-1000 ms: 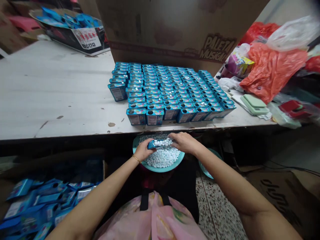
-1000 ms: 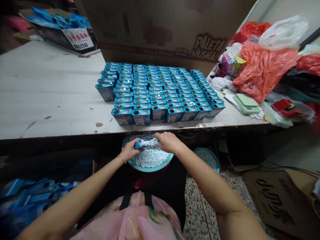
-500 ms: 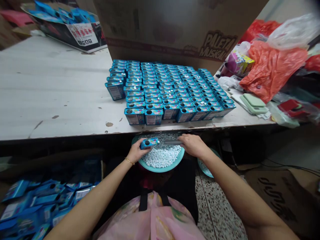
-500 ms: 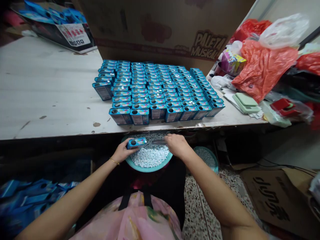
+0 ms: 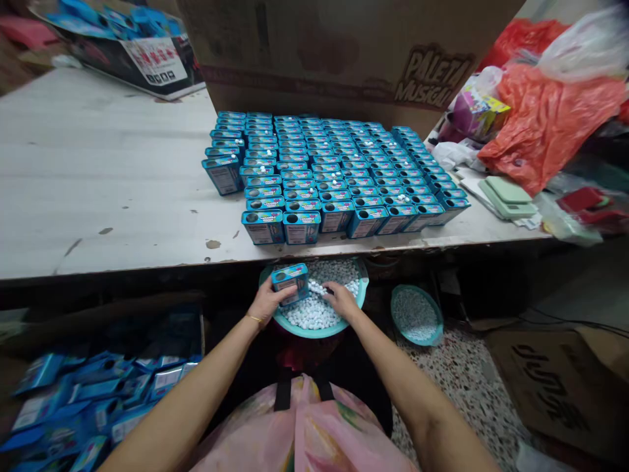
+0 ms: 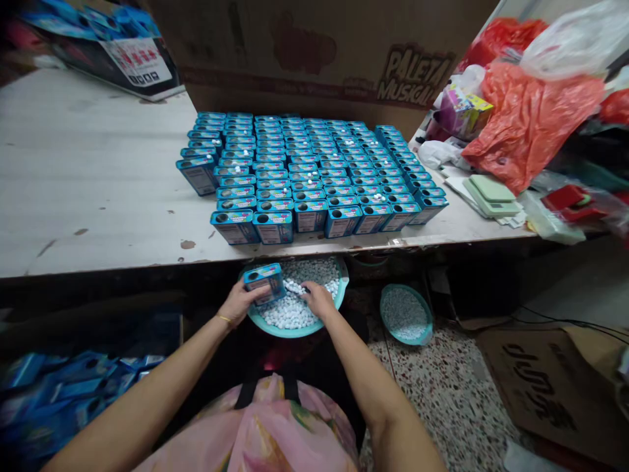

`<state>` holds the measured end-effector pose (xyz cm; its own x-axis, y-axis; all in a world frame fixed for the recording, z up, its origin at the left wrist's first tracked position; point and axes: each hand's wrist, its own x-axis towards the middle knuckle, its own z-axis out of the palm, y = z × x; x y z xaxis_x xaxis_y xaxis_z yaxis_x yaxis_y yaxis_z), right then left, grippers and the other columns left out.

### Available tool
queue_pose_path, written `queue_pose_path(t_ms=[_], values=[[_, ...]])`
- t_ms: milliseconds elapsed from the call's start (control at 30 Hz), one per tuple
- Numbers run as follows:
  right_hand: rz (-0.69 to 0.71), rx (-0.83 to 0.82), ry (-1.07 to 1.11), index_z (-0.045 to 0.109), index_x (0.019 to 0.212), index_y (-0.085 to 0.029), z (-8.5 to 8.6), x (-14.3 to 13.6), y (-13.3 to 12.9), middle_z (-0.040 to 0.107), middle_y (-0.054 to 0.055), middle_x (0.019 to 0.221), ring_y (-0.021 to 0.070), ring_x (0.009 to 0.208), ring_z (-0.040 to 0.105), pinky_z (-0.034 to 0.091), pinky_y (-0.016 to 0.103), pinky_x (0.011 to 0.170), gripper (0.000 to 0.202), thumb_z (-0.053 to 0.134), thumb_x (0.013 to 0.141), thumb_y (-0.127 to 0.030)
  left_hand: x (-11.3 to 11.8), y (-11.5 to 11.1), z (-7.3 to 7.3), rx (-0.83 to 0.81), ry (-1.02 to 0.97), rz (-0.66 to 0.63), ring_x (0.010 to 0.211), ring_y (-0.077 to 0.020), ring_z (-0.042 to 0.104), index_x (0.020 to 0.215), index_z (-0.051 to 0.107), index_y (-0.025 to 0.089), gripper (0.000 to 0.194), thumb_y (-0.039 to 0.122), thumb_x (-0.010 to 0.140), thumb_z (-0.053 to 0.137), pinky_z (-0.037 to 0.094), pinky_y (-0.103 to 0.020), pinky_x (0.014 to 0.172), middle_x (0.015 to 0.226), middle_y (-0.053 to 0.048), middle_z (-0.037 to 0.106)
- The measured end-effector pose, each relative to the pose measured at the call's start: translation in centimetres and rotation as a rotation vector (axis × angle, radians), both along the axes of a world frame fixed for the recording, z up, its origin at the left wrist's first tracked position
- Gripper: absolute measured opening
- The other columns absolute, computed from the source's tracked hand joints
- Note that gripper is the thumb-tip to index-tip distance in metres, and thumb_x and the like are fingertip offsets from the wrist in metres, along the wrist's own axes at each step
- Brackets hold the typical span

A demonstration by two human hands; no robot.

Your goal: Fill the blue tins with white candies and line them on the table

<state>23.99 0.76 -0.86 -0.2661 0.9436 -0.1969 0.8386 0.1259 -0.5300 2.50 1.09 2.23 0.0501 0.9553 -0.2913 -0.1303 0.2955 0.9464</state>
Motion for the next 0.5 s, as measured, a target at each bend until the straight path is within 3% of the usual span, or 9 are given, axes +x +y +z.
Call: queue_pose_path(t_ms=[100,200,367,500], values=[[0.016,-0.001,0.069,0.055,0.106,-0.022,1.9,2.0,0.3,0.061,0.002,0.104,0.016,0.093,0.055,0.041,0.026,0.08,0.029,0.051,0.077,-0.025,-2.6,-0.3,1.2,0.101,0.131,0.017,0.084,-0.0188,0.059,0.099,0.054,0.014,0.053,0.035,0.054,0.072,0.045,-0.036,0.081,0.093,-0.006,0.063],[0.059,0.015,0.156,0.056,0.105,-0.023,5.2,3.5,0.4,0.062,0.003,0.103,0.0168,0.092,0.055,0.041,0.029,0.08,0.03,0.052,0.075,-0.025,-3.7,-0.4,1.2,0.202,0.319,-0.014,0.082,-0.0182,0.057,0.098,0.054,0.015,0.05,0.037,0.055,0.07,0.044,-0.035,0.082,0.087,-0.003,0.062],[0.198,0.072,0.057,0.055,0.108,-0.026,11.3,3.5,0.8,0.06,0.002,0.108,0.0175,0.098,0.054,0.04,0.029,0.083,0.032,0.05,0.077,-0.029,-2.1,-0.3,0.0,0.32,0.548,-0.153,0.078,-0.0162,0.055,0.099,0.054,0.016,0.045,0.036,0.06,0.064,0.043,-0.03,0.077,0.084,-0.001,0.059],[0.322,0.093,-0.177,0.054,0.109,-0.029,14.7,1.8,1.3,0.061,0.001,0.109,0.0196,0.099,0.054,0.04,0.03,0.081,0.032,0.048,0.078,-0.032,-0.7,0.0,-0.2,0.373,0.66,-0.209,0.08,-0.0169,0.054,0.1,0.054,0.016,0.044,0.036,0.061,0.062,0.042,-0.029,0.076,0.086,-0.001,0.058]])
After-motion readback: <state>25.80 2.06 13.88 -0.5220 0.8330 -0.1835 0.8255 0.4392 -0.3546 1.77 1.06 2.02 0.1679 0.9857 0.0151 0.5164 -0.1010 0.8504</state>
